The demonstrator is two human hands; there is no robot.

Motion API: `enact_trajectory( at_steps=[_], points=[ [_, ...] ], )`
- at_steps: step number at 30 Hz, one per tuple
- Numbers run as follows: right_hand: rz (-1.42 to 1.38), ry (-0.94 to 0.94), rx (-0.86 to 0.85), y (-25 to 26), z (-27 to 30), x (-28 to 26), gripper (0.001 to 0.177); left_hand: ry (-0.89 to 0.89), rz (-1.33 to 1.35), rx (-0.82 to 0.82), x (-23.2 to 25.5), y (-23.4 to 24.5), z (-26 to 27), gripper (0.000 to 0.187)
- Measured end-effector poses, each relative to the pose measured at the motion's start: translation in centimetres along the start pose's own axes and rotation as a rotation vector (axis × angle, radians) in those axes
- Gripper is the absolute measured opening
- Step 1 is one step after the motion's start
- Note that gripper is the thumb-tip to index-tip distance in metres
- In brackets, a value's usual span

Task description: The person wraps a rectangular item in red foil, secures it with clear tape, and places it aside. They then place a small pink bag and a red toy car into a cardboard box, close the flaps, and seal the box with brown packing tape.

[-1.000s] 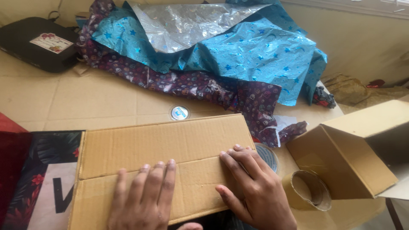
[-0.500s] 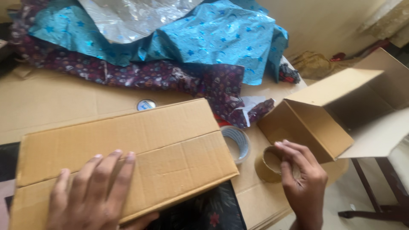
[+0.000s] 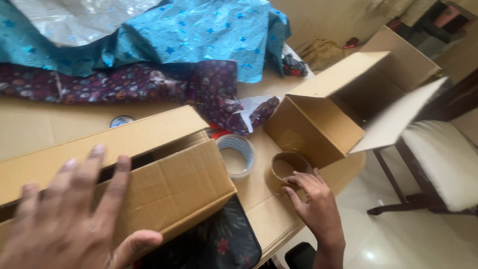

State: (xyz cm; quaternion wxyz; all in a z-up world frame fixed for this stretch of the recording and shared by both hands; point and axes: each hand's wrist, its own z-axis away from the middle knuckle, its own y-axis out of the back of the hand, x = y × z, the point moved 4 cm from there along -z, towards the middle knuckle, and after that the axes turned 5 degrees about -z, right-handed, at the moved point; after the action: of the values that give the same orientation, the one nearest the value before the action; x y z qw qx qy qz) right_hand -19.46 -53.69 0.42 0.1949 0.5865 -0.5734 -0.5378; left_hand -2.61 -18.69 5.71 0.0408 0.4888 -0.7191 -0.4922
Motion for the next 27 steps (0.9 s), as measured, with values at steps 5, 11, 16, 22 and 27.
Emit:
enact_trajectory(
  at_steps=[5, 11, 16, 22, 27],
  points=[
    [-0.355, 0.044, 0.091, 3.2, 1.6, -0.1, 0.017, -0.104, 0.137, -0.087, 2.2, -2.3, -1.3, 0.103],
    [-1.046, 0.327, 0.066, 4.1, 0.0, -2.9, 0.013, -0.055, 0.214, -0.317, 3.2, -4.9, -0.1, 0.093],
    [-1.637, 0.229, -0.34, 1.3, -5.2, -9.1, 0.037, -0.083, 0.438, -0.118, 2.3, -2.9, -1.1, 0.081],
    [-1.797, -0.092, -0.711, -1.2, -12.3, -16.7, 0.044, 0.169, 1.061, -0.213, -0.6, 0.2, -2.5, 0.103],
    [-1.694, -0.074, -0.829, -2.7, -14.0, -19.8, 0.041, 0.222, 1.144, 0.014, -2.1, 2.9, -3.5, 0.107]
  ],
)
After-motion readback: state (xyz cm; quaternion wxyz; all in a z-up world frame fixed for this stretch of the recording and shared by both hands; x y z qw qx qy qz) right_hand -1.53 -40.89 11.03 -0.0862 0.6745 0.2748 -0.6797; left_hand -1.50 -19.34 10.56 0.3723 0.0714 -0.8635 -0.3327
